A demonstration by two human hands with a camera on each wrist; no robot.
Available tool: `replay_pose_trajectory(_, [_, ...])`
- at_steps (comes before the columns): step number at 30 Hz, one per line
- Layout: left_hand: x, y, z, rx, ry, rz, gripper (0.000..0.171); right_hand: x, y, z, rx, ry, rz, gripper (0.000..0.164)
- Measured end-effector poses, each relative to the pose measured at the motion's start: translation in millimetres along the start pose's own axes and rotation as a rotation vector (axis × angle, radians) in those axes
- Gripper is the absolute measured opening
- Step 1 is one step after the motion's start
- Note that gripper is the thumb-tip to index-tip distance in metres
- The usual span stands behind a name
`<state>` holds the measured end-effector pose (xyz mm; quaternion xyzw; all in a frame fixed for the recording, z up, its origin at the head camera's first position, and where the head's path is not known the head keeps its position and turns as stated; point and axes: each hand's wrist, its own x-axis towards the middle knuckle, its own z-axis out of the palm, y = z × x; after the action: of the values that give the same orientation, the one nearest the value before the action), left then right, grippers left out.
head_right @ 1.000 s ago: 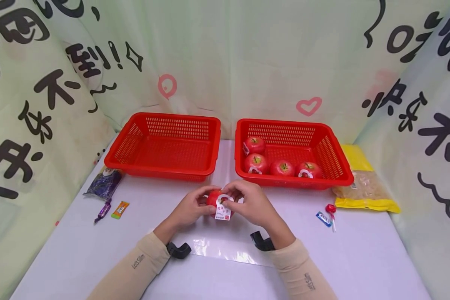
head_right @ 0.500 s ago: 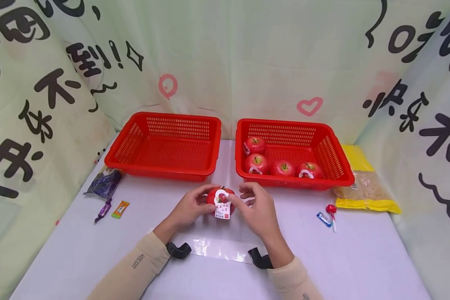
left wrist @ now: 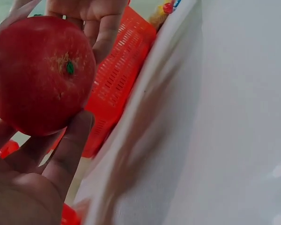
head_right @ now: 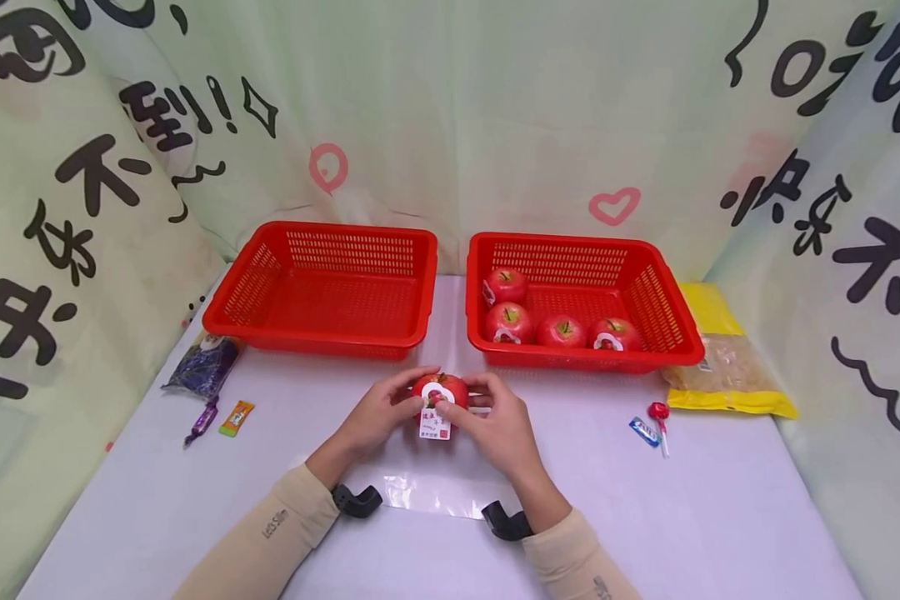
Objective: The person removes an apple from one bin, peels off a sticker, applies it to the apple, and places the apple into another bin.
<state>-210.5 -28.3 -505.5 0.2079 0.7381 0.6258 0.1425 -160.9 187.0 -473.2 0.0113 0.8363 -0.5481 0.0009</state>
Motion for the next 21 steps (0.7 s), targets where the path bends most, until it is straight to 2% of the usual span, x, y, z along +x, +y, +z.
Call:
replay_pose_trajectory(3, [-0.1,1.6,1.5,0.008,0.021,-0.027,0.060,0.6,0.9,2.5,-0.003,0.010,-0.018,0.055])
replay_pose_trajectory(10, [-0.4,0.6,3.1,0.049,0.052,-0.038,0.056,0.3,2.7,4.5,-0.001,0.001,-0.010,0.060])
replay_pose_trajectory(14, [-0.6,0.3,3.1,0.049,0.040,-0.025,0.058,0.8,4.8,4.3,0.006,0.000,-0.006,0.061])
replay_pose_trajectory(21, [0.8,-1.4,1.7,0.037,-0.007,-0.042,0.078,2.8,7.7,1.9,-0.002,0.000,-0.001,0.058])
